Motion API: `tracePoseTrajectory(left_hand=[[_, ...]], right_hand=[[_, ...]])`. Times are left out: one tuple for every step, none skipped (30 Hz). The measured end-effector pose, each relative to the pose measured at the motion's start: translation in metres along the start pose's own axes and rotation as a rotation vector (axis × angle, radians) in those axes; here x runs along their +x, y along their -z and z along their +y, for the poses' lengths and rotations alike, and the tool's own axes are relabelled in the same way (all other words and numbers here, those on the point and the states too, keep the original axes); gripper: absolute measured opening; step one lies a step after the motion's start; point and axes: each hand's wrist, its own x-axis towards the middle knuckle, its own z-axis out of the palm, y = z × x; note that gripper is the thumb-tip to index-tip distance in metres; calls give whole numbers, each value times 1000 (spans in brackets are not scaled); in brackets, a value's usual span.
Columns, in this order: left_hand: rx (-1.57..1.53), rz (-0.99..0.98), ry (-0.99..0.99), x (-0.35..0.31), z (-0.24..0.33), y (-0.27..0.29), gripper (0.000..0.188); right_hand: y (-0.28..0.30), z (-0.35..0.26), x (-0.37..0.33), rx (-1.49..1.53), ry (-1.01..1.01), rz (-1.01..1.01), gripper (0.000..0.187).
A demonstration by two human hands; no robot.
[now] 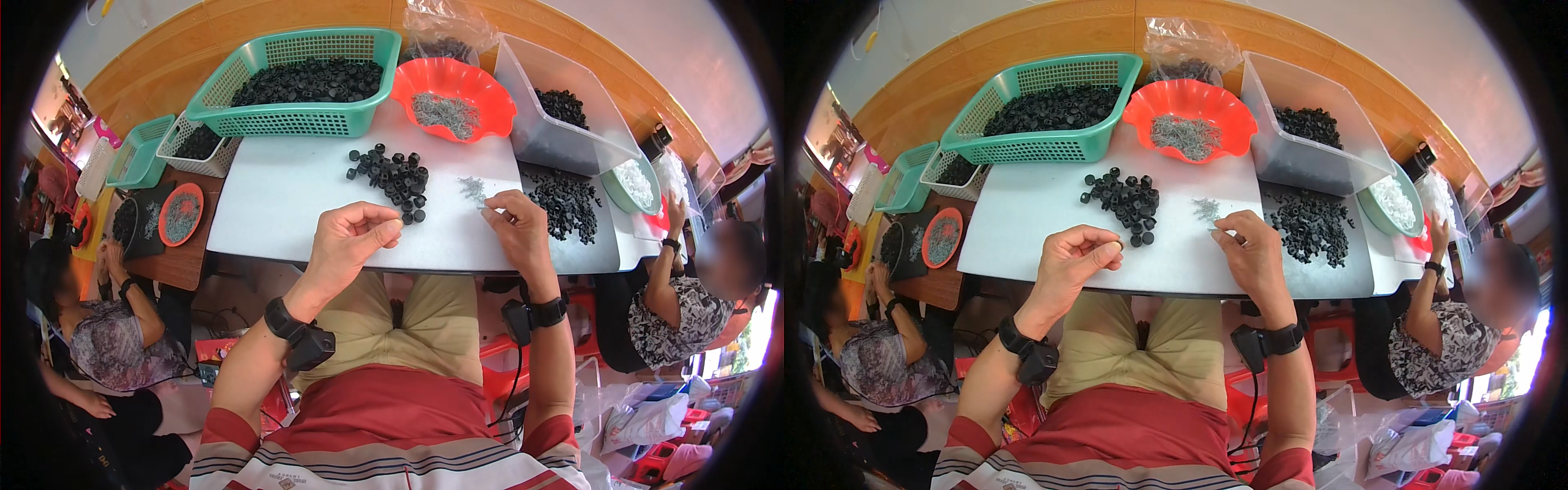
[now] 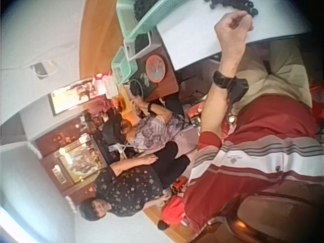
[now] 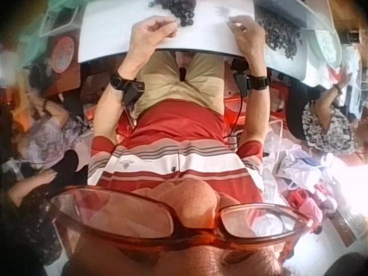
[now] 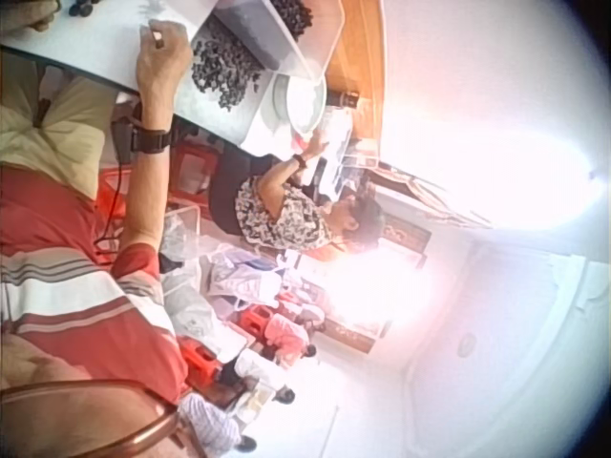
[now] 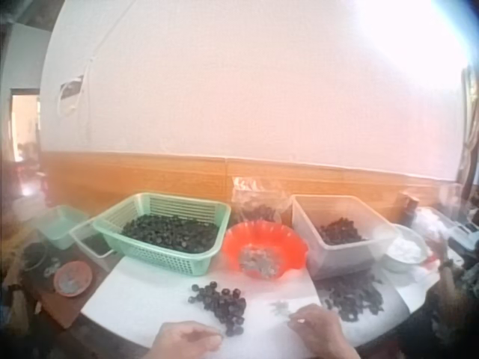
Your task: Insert small metal pins or screws into black plastic components at a workshop table.
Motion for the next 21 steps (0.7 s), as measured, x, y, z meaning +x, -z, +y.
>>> tracePoseTrajectory(left_hand=[[1,0,0,0,1,-1,16],[-23,5,10,-1,1,-2,15],[-47,9,20,-1,1,-3,15],[-46,9,20,-1,0,-3,15],[-48,5,14,-1,0,-3,15],[-51,0,7,0,-1,-3,16],[-50,1,8,0,-1,-3,16],[-37,-4,2,0,-2,-3,16],[-24,-9,-4,0,-3,-3,16],[-24,-9,-3,1,-3,-4,16],[-21,-8,0,1,-3,-5,16],[-19,-7,3,1,-2,-6,16],[-19,-7,4,1,-2,-6,16],[-9,-5,8,2,-2,-7,15],[2,-3,13,2,-2,-7,15],[2,-3,13,2,-2,-8,15],[13,-6,9,2,-3,-9,15],[24,-9,5,2,-3,-9,15],[24,-8,6,2,-3,-10,15],[24,-9,4,2,-3,-11,15],[23,-11,1,2,-2,-12,14]], right_hand=[[0,0,0,-2,0,-3,16],[0,0,0,-1,0,-2,16],[-1,-1,0,-13,4,-2,15],[-1,-1,0,-25,8,-2,15],[0,-2,0,-24,8,-2,15],[0,-3,0,-18,-10,-4,15],[0,-3,-1,-11,-27,-7,15],[1,-4,0,-11,-28,-7,15],[1,-5,0,1,-37,-5,14],[2,-6,0,13,-47,-4,14],[2,-5,0,14,-47,-3,14],[2,-4,1,9,-47,2,14],[2,-3,1,4,-47,8,14],[2,-3,1,4,-48,8,14],[2,-3,1,-10,-40,8,13],[2,-3,1,-24,-32,7,13],[2,-4,2,-23,-33,7,13],[2,-7,2,-32,-51,8,13],[2,-7,2,-40,-69,9,13],[2,-5,2,-40,-70,10,13],[1,-2,1,-59,-35,16,13]])
